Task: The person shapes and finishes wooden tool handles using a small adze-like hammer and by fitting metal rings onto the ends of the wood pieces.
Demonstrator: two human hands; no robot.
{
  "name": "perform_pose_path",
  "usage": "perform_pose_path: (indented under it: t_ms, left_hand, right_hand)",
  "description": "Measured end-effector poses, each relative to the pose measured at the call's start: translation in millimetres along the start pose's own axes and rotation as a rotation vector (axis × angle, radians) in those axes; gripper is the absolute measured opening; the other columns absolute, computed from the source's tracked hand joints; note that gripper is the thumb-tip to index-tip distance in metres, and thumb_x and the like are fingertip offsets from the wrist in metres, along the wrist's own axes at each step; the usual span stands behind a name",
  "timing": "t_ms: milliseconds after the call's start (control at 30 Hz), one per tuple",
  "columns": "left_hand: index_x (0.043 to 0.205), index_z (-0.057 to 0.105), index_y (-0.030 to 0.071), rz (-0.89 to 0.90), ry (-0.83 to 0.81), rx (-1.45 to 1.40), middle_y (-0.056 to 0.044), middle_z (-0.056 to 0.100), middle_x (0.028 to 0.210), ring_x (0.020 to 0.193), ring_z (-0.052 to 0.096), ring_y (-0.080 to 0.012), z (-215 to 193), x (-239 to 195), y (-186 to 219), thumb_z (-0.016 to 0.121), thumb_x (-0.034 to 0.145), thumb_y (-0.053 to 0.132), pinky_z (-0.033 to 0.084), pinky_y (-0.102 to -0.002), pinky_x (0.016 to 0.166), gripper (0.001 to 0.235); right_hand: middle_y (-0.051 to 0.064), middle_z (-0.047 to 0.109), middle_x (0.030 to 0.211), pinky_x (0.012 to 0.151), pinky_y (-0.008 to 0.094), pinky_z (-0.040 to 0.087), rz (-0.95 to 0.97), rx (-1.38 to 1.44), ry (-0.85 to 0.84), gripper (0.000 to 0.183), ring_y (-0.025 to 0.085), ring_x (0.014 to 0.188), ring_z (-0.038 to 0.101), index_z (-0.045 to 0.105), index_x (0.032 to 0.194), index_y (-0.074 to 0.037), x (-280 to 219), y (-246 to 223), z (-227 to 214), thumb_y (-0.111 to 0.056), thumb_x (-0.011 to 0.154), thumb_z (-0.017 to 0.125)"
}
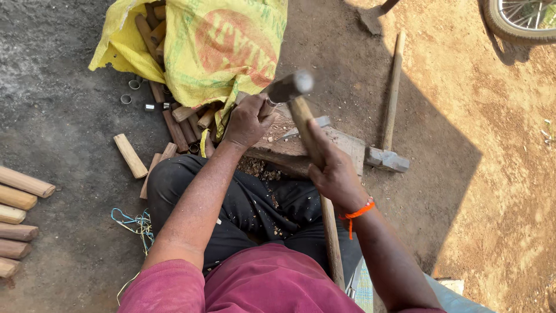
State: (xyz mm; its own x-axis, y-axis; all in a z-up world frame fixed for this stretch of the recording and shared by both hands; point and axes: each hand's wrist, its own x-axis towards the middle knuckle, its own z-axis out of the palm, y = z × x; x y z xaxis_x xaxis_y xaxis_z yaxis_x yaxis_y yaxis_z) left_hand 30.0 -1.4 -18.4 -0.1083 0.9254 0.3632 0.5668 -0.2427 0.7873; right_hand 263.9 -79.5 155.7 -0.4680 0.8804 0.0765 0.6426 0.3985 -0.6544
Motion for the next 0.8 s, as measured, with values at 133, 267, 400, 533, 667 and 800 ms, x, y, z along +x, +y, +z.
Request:
perform_pose_path:
  t_ms: [133, 267, 400, 533, 667, 800]
  left_hand:
    - [0.107, 0.063, 0.005, -0.052, 0.073, -0.029, -0.009, 0.068, 0.090, 0.078, 0.069, -0.0195, -30, -10, 45, 0.076, 0.093, 0.025, 0.058, -0.037, 0.070, 0.027]
    - [0.120, 0.064, 0.008, -0.396, -0.090, -0.727, -0.004, 0.069, 0.086, 0.068, 0.064, -0.0104, -25, -59, 87, 0.069, 0.097, 0.025, 0.055, -0.027, 0.060, 0.030]
    - [0.115, 0.061, 0.005, -0.669, -0.395, -1.222, -0.001, 0.063, 0.078, 0.062, 0.061, -0.0098, 52, -102, 116, 0.071, 0.093, 0.026, 0.053, -0.025, 0.053, 0.032]
    - [0.108, 0.062, 0.004, -0.746, -0.343, -1.223, -0.003, 0.064, 0.080, 0.063, 0.064, -0.0107, 92, -81, 118, 0.074, 0.089, 0.024, 0.056, -0.028, 0.053, 0.031]
    - [0.103, 0.063, 0.007, -0.798, -0.311, -1.271, -0.004, 0.065, 0.079, 0.062, 0.065, -0.0106, 93, -60, 113, 0.075, 0.087, 0.027, 0.058, -0.030, 0.053, 0.029]
    - [0.100, 0.062, 0.004, -0.827, -0.254, -1.252, -0.005, 0.066, 0.079, 0.064, 0.067, -0.0131, 99, -49, 106, 0.075, 0.089, 0.029, 0.060, -0.031, 0.056, 0.031]
  right_hand:
    - [0.024, 0.059, 0.148, 0.111, 0.035, 0.043, -0.067, 0.120, 0.060, 0.094, 0.029, 0.140, 0.056, 0.034, 0.161, -0.010, -28, -2, -21, 0.006, 0.076, 0.070]
    - [0.022, 0.060, 0.145, 0.109, 0.036, 0.045, -0.076, 0.178, 0.312, 0.096, 0.026, 0.132, 0.056, 0.027, 0.165, -0.011, -66, 13, -33, 0.006, 0.084, 0.075]
    - [0.011, 0.060, 0.115, 0.087, 0.030, 0.056, 0.114, 0.478, 0.378, 0.106, 0.014, 0.098, 0.061, 0.002, 0.170, -0.013, -104, 35, -29, 0.009, 0.091, 0.069]
    - [0.011, 0.051, 0.150, 0.083, 0.029, 0.059, 0.067, 0.411, 0.353, 0.106, 0.012, 0.104, 0.062, 0.004, 0.170, -0.011, -115, 47, -40, 0.015, 0.091, 0.069]
    - [0.007, 0.038, 0.162, 0.084, 0.029, 0.059, 0.172, 0.423, 0.351, 0.104, 0.013, 0.104, 0.061, 0.006, 0.167, -0.010, -111, 55, -43, 0.015, 0.087, 0.068]
    - [0.012, 0.054, 0.147, 0.086, 0.029, 0.060, 0.168, 0.400, 0.311, 0.106, 0.014, 0.104, 0.062, 0.010, 0.173, -0.012, -105, 63, -44, 0.015, 0.090, 0.071]
